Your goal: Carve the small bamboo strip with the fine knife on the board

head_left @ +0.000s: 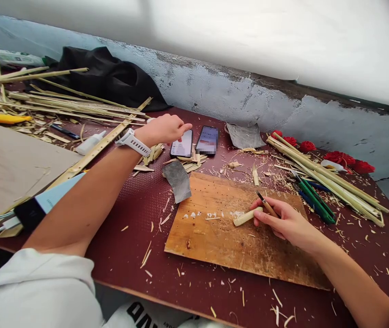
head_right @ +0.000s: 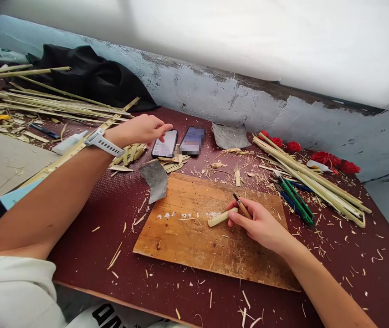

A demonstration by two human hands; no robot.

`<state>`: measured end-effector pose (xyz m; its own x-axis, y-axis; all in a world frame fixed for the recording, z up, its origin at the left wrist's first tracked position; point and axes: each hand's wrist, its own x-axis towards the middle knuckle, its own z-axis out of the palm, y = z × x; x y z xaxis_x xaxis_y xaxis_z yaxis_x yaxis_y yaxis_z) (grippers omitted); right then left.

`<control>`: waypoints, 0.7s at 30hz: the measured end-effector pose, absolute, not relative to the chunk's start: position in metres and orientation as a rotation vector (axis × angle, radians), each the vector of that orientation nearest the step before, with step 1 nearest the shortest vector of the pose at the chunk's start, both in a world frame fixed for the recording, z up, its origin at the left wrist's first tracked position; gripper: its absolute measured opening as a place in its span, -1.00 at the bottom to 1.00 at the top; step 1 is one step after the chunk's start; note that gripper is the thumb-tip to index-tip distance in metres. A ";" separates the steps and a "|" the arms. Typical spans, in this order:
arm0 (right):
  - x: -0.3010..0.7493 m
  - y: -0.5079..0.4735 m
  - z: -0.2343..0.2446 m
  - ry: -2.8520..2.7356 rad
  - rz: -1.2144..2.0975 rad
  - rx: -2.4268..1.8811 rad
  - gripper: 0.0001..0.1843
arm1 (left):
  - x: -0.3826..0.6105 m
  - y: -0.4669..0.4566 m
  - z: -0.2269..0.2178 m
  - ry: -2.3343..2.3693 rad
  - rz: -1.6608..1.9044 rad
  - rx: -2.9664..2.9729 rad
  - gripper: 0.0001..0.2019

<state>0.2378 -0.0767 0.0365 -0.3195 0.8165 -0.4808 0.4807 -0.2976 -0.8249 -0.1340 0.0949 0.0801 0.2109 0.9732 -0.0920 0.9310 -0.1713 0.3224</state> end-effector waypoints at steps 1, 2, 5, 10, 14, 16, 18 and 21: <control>0.238 -0.077 0.037 -1.652 1.656 -1.627 -0.44 | -0.134 0.096 0.079 1.783 0.188 2.184 -0.27; 0.238 -0.077 0.037 -1.651 1.656 -1.627 -0.44 | -0.134 0.096 0.079 1.779 0.181 2.184 -0.29; 0.238 -0.077 0.037 -1.655 1.660 -1.626 -0.45 | -0.135 0.095 0.081 1.789 0.182 2.187 -0.32; 0.240 -0.077 0.035 -1.659 1.660 -1.620 -0.46 | -0.136 0.092 0.085 1.813 0.253 2.225 -0.30; 0.241 -0.077 0.034 -1.659 1.673 -1.630 -0.45 | -0.135 0.095 0.084 1.881 0.240 2.186 -0.40; 0.240 -0.076 0.034 -1.659 1.671 -1.631 -0.44 | -0.134 0.096 0.084 1.894 0.241 2.178 -0.43; 0.240 -0.076 0.034 -1.658 1.665 -1.635 -0.45 | -0.133 0.096 0.084 1.895 0.252 2.184 -0.45; 0.240 -0.076 0.034 -1.661 1.660 -1.630 -0.45 | -0.132 0.093 0.086 1.891 0.272 2.200 -0.46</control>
<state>0.2399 -0.0761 0.0344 -0.3227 0.8116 -0.4870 0.4877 -0.2984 -0.8205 -0.1323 0.0929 0.0856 0.1512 0.9885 -0.0075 0.9463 -0.1425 0.2902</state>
